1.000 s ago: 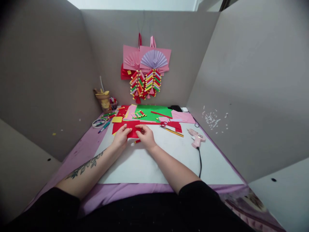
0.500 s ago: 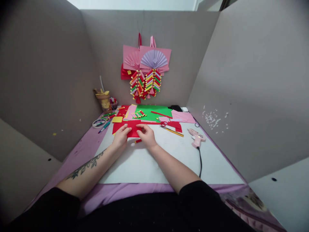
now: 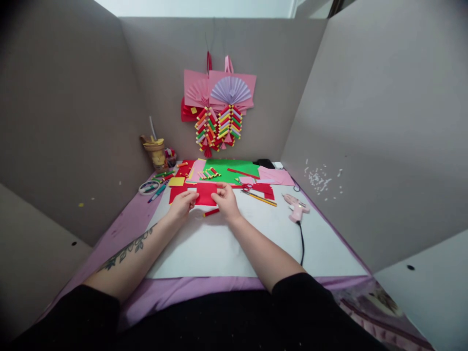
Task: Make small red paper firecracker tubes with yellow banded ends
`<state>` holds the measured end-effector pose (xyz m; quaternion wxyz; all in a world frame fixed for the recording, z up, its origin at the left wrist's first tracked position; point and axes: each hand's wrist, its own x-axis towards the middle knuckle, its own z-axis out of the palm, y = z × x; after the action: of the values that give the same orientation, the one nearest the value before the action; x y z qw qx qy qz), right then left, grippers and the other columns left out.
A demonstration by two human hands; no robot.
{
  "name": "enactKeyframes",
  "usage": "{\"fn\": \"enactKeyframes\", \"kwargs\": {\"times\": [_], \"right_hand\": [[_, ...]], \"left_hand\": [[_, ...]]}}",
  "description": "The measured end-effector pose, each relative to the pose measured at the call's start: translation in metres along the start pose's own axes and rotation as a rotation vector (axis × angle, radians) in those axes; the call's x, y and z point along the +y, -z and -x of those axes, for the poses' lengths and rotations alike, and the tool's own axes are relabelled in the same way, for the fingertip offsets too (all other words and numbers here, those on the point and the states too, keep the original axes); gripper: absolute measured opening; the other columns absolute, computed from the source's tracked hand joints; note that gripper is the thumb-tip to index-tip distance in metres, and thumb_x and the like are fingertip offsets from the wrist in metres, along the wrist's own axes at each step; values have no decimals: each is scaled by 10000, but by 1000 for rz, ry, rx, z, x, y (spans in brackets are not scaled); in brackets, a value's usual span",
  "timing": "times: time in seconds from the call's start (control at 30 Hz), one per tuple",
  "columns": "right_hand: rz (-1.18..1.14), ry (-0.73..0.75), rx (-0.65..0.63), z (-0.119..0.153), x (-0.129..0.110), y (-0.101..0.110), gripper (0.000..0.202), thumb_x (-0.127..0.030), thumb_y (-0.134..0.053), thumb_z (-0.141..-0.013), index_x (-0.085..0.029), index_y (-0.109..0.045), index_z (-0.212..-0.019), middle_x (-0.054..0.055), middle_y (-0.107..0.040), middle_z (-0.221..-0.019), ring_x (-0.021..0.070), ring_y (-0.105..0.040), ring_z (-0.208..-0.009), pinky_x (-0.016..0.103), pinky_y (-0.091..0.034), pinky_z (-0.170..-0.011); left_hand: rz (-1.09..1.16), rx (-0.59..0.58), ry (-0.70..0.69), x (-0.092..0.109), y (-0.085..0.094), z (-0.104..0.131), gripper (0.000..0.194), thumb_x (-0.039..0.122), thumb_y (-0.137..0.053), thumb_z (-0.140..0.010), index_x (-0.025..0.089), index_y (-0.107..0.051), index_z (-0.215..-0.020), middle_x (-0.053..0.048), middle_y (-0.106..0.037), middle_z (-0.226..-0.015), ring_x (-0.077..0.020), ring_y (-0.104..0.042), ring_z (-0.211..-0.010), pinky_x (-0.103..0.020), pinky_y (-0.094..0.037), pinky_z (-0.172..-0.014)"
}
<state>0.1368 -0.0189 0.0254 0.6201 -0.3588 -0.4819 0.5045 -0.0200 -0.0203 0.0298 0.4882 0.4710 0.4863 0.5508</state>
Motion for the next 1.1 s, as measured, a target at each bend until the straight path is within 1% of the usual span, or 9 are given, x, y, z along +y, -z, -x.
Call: {"fn": "enactKeyframes", "kwargs": {"times": [0.13,0.27,0.33,0.43,0.6,0.73,0.9,1.03,1.1], "right_hand": [[10,-197,-49,-3,-5,5,369,-351,-710,-558,-178,-557,-846,-42,-581,-586,129,-540,-538,252,-422,-549],[214,-158,-60,-5,-11,12,258,-365,-694,-569,-165,-534,-544,-58,-488,-439,86,-428,-429,222,-337,-460],[306,-166,-68,-5,-13,14,220,-342,-677,-589,-166,-555,-536,-70,-440,-368,78,-375,-370,215,-290,-408],[302,-236,-88,-4,-12,13,176,-305,-658,-614,-167,-563,-561,-51,-485,-347,79,-369,-317,204,-261,-354],[155,-364,-61,-1,-9,7,156,-256,-666,-643,-162,-542,-626,-5,-594,-463,117,-560,-412,169,-345,-351],[20,-383,-50,0,-8,5,198,-273,-681,-661,-180,-508,-684,-15,-614,-570,134,-628,-500,161,-394,-368],[-22,-256,-44,-2,-4,5,199,-301,-691,-632,-168,-550,-681,-5,-619,-634,143,-642,-627,223,-499,-547],[118,72,-76,-3,-6,8,152,-255,-680,-602,-175,-612,-713,31,-659,-855,179,-626,-846,332,-491,-808],[208,213,-103,-2,-9,9,80,-215,-647,-609,-180,-621,-676,51,-643,-984,203,-592,-974,358,-450,-889]], "left_hand": [[-70,-13,59,3,1,1,180,324,-662,-610,152,-617,-640,79,-376,-377,-54,-298,-367,-195,-186,-386],[-102,-34,81,1,1,0,198,330,-656,-624,148,-637,-700,42,-512,-431,-61,-368,-352,-196,-228,-377],[-104,-43,111,-1,1,-1,212,334,-650,-634,143,-641,-724,-2,-609,-531,-65,-414,-353,-199,-238,-371],[-64,-44,143,-1,1,-1,235,346,-662,-639,138,-638,-747,-53,-679,-656,-66,-455,-358,-197,-235,-363],[73,-48,207,6,-3,4,275,328,-717,-614,139,-627,-792,-80,-696,-742,-121,-613,-514,-179,-334,-414],[79,-46,223,11,-6,8,275,330,-730,-611,123,-624,-758,-89,-689,-739,-145,-644,-573,-179,-363,-431],[127,-77,175,10,-7,9,306,348,-731,-611,135,-628,-805,-84,-691,-787,-156,-657,-643,-191,-407,-489],[158,-168,-39,6,-5,7,294,269,-730,-597,153,-649,-854,-68,-684,-854,-179,-648,-803,-272,-485,-702],[87,-146,-171,6,-3,5,265,217,-724,-577,159,-666,-830,-69,-672,-903,-192,-623,-888,-305,-474,-801]]}}
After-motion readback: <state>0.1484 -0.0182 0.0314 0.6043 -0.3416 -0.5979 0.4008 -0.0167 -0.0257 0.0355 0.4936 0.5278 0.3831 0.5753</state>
